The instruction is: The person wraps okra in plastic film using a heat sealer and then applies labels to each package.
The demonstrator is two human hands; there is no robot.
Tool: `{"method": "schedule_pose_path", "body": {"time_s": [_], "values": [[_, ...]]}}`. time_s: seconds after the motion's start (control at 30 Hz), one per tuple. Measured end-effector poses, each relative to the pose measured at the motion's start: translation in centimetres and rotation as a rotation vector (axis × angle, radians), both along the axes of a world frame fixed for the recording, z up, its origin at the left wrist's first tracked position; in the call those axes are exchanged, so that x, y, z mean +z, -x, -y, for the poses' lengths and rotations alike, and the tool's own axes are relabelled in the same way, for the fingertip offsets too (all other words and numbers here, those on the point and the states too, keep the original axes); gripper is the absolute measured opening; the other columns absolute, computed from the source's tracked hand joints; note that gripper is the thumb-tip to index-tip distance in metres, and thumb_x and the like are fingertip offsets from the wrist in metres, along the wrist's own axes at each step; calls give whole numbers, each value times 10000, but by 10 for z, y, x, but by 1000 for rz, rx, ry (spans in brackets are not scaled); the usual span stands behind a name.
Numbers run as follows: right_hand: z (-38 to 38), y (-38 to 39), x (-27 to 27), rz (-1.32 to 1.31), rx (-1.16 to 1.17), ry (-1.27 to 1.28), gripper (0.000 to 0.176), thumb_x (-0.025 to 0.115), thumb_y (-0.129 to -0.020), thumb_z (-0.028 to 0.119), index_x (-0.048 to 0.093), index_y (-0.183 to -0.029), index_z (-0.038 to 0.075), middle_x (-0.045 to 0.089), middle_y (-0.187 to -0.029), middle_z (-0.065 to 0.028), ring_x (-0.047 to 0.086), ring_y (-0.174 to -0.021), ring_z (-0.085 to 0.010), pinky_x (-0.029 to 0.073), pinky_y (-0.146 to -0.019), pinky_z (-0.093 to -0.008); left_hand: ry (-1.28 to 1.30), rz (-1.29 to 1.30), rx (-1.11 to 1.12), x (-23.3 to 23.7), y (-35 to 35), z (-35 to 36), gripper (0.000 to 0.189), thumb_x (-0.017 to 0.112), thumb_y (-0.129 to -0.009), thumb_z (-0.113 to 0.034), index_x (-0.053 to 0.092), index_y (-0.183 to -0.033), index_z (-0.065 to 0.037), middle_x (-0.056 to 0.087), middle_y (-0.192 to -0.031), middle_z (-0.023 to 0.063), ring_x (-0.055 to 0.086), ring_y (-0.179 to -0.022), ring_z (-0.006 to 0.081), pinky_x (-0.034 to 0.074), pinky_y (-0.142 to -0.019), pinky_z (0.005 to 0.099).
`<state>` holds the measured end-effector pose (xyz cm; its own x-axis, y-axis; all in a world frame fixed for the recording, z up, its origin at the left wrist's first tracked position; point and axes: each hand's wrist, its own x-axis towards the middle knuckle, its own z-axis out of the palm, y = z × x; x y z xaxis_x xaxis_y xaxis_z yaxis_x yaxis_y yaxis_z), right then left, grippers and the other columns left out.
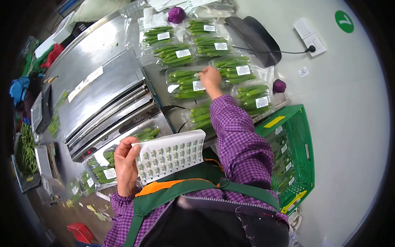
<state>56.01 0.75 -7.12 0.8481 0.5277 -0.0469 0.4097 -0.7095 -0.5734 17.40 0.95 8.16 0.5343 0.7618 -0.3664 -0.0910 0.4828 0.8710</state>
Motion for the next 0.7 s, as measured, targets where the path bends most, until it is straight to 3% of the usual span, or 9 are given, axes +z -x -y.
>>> {"method": "schedule_pose_path", "body": {"time_s": [0.1,0.23,0.27,0.3,0.33,0.37,0.43,0.53,0.7], "values": [[17,-14,-1,-96,79,-237,298,711,-733,267,618,-913,50,664,-845,-108,643,-771,-240,490,-679,-357,57,51,176,17,-10,8,192,623,-818,-2,590,-1007,-15,598,-842,6,545,-759,66,448,-694,205],[48,35,68,-751,250,-396,124,530,-914,197,570,-918,81,451,-621,38,424,-539,-60,328,-472,-224,-134,-107,305,38,-14,9,162,613,-828,-50,618,-989,-29,547,-794,-35,487,-726,38,409,-669,189],[54,45,76,-1033,289,-607,113,517,-922,196,557,-906,91,462,-652,40,438,-566,-51,347,-485,-210,-126,-6,307,30,-8,8,185,623,-835,-69,613,-1016,-31,570,-842,-25,503,-762,44,417,-691,192],[59,63,85,-862,283,-570,141,511,-929,221,552,-924,86,480,-704,49,457,-598,-47,369,-504,-194,-163,43,375,37,-9,8,196,611,-828,-58,607,-1022,-30,594,-896,-7,520,-801,50,423,-707,191],[58,94,115,-1009,21,-717,188,492,-940,260,548,-977,84,518,-761,44,463,-614,-39,396,-526,-190,-121,127,445,35,-11,7,193,619,-839,-73,604,-1025,-25,606,-923,9,552,-840,64,457,-727,213],[71,70,100,-1243,372,-616,253,469,-951,290,530,-1084,83,551,-870,17,516,-695,-66,426,-588,-195,-167,133,491,31,-11,8,198,625,-851,-99,597,-1034,-30,612,-933,19,571,-850,73,480,-749,236],[68,96,118,-1270,519,-637,315,469,-952,229,456,-1210,48,574,-1056,-71,561,-912,-136,445,-782,-253,-121,257,548,31,-9,11,222,622,-862,-121,576,-1061,-33,607,-923,17,570,-851,65,483,-735,228],[55,100,108,-868,854,-629,344,482,-929,80,407,-1260,20,568,-1091,-123,560,-948,-157,443,-822,-271,-218,272,681,23,-21,25,235,616,-867,-124,558,-1077,-34,602,-934,17,572,-852,65,484,-727,224],[44,121,149,-932,851,-654,532,450,-894,-43,263,-1384,39,561,-1092,-140,554,-976,-176,447,-825,-290,-277,90,862,34,-18,61,193,586,-869,-81,545,-1051,-32,567,-1016,37,568,-899,74,480,-757,238]]}}
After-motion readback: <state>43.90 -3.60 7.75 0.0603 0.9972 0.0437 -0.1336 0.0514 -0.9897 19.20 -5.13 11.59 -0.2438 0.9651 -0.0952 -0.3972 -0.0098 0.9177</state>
